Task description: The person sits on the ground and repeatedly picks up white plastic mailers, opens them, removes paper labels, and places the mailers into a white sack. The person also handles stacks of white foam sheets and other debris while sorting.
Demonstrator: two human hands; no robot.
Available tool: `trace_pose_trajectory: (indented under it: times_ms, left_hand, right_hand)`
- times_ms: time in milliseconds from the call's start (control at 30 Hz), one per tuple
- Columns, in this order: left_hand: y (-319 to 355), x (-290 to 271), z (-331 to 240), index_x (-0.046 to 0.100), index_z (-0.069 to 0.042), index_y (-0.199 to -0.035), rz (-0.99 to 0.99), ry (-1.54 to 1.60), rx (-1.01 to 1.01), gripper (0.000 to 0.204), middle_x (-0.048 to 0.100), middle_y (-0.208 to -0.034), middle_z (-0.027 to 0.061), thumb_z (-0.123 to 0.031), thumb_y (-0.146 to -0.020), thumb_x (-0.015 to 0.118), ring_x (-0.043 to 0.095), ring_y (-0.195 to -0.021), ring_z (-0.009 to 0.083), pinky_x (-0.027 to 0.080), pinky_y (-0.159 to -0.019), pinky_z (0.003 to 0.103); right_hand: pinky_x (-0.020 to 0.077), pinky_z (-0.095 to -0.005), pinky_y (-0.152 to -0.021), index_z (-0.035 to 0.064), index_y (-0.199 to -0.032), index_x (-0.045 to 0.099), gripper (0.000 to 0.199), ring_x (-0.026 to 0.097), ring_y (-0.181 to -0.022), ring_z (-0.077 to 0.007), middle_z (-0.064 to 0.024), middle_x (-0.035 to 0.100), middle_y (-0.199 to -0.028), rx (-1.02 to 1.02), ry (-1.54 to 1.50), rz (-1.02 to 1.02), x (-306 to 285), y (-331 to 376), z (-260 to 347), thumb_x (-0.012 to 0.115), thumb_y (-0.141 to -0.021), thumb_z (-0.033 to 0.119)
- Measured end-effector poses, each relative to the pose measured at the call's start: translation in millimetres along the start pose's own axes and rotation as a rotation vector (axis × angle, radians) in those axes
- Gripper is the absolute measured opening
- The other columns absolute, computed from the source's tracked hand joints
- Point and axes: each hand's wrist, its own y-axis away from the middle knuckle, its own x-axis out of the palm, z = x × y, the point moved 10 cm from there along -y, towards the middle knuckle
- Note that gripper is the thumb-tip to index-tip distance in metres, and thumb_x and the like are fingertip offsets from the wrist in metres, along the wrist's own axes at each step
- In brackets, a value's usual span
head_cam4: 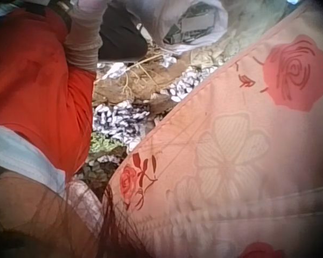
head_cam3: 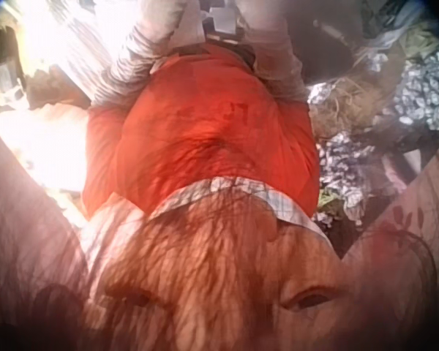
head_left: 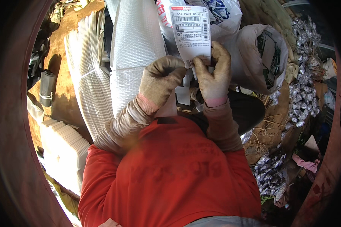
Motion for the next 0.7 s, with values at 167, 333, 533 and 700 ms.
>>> trace_pose_trajectory:
  times_ms: [167, 333, 533, 700]
  left_hand:
    - [2, -6, 2, 0.066, -0.003, -0.091, -0.027, -0.019, 0.033, 0.011, 0.062, -0.082, -0.0015, 0.002, -0.084, 0.059, 0.053, -0.073, 0.0040, 0.044, -0.066, 0.020]
    - [6, -22, -29, 0.059, -0.003, -0.079, -0.071, -0.390, 0.311, 0.012, 0.056, -0.078, 0.0004, 0.008, -0.075, 0.056, 0.050, -0.068, 0.0090, 0.042, -0.062, 0.022]
    - [59, -211, -158, 0.058, -0.001, -0.091, -1.126, -1.856, -0.191, 0.025, 0.056, -0.108, 0.0170, -0.003, -0.067, 0.056, 0.050, -0.101, 0.0324, 0.044, -0.084, 0.044]
    - [45, -111, -90, 0.048, -0.006, -0.131, -0.414, -1.551, 0.696, 0.063, 0.049, -0.129, 0.0181, 0.002, -0.068, 0.052, 0.045, -0.120, 0.0347, 0.035, -0.102, 0.048]
  right_hand:
    - [0.0460, -0.0271, -0.086, -0.0030, -0.109, 0.058, 0.031, 0.056, -0.096, -0.0146, -0.0091, 0.061, -0.106, -0.144, -0.249, 0.276, 12, 4, 21, 0.064, -0.079, -0.007]
    - [0.0470, -0.0268, -0.084, -0.0007, -0.099, 0.062, 0.013, 0.058, -0.088, -0.0122, -0.0069, 0.063, -0.098, 0.602, -0.658, 0.439, 31, 26, -40, 0.059, -0.088, 0.004]
    - [0.0442, -0.0385, -0.095, -0.0015, -0.103, 0.058, 0.023, 0.060, -0.099, -0.0256, -0.0162, 0.062, -0.107, 0.480, -0.940, -0.052, -6, -44, -60, 0.052, -0.093, 0.018]
    - [0.0504, -0.0321, -0.074, -0.0039, -0.088, 0.056, 0.009, 0.061, -0.083, -0.0222, -0.0174, 0.064, -0.106, -0.291, -0.150, -0.043, 88, -90, 14, 0.060, -0.080, -0.002]
